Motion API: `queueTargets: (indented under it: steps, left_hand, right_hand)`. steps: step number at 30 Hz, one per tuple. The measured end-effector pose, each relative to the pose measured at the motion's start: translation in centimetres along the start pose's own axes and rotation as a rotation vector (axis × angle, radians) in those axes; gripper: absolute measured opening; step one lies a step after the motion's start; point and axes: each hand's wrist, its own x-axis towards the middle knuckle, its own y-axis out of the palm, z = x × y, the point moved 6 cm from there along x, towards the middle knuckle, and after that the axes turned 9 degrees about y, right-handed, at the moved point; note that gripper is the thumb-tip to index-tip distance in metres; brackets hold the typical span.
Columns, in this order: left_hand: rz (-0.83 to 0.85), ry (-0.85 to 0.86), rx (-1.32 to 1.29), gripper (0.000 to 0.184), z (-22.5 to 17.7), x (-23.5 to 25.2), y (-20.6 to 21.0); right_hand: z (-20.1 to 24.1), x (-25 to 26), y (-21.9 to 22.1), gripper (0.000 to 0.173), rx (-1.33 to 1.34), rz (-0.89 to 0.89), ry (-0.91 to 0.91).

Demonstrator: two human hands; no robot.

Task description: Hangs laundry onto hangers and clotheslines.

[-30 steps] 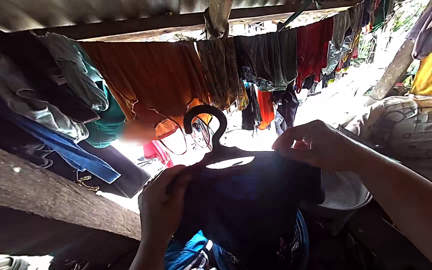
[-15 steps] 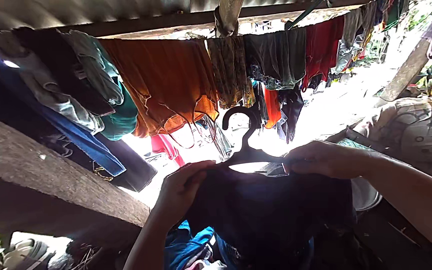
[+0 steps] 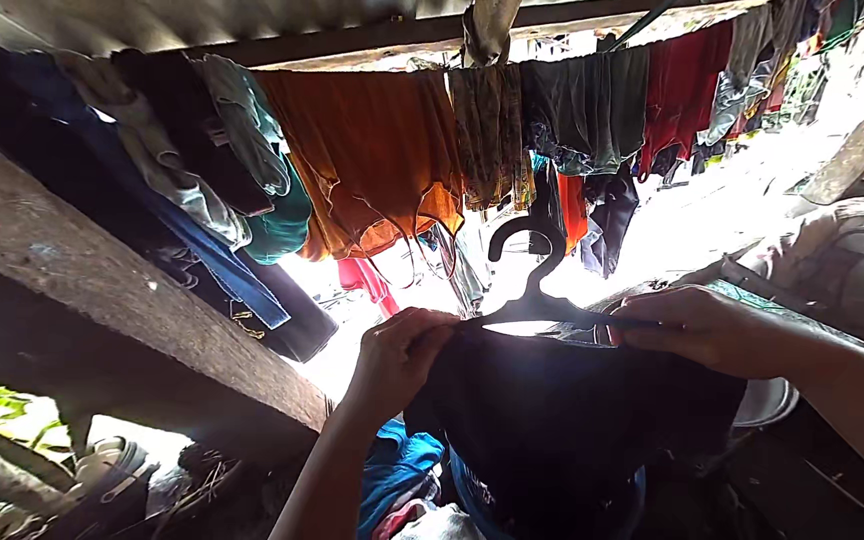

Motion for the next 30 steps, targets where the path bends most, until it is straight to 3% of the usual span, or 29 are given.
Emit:
queueTargets:
  steps: [8, 11, 13, 16, 18, 19, 22, 23, 25, 27, 30]
  left_hand:
    - [0.067, 0.002, 0.05, 0.018, -0.1, 0.3, -0.4]
    - [0.035, -0.01, 0.127, 0.031, -0.1, 0.8, -0.9]
    - [-0.089, -0.09, 0.143, 0.05, 0.8, 0.2, -1.7]
    - [-0.418, -0.368, 0.012, 0.064, 3.9, -3.7, -1.9]
    - [-0.511, -0.6, -0.133, 0.07, 6.8, -8.3, 0.6]
    - [-0.496, -0.715, -0.21, 0.074, 8.1, -10.9, 2.7]
    - [-0.304, -1.156, -0.473, 0.089, 10.5, -17.6, 10.3]
    - [-0.236, -1.289, -0.566, 0.084, 9.6, -18.2, 12.3]
    - [-0.155, -1.429, -0.743, 0.052, 5.3, -16.5, 14.9]
    - [-0.296, -1.544, -0.947, 0.058, 3.4, -16.2, 18.4]
    - [-0.53, -1.556, -1.346, 0.084, 4.9, -17.9, 24.8]
  right_hand:
    - [0.7, -0.8, -0.5, 0.018, 0.005, -0.032, 0.056]
    - [2.2, -0.6, -1.0, 0.019, -0.006, -0.029, 0.213]
    - [3.6, -0.1, -1.7, 0.021, -0.013, -0.028, 0.385]
    - [4.7, 0.2, -3.1, 0.02, 0.052, -0.123, 0.493]
    - [4.0, 0.2, -4.5, 0.017, 0.153, -0.22, 0.35]
    - [2.9, 0.5, -5.5, 0.018, 0.141, -0.265, 0.179]
    - [3.0, 1.5, -8.0, 0.02, 0.186, -0.32, -0.006]
    - [3.5, 1.8, -8.8, 0.021, 0.197, -0.33, -0.022]
    - [4.3, 2.2, -10.1, 0.022, 0.212, -0.331, -0.041]
    - [4.7, 2.7, -11.4, 0.021, 0.232, -0.304, -0.038]
    - [4.4, 3.9, -12.1, 0.019, 0.224, -0.302, -0.049]
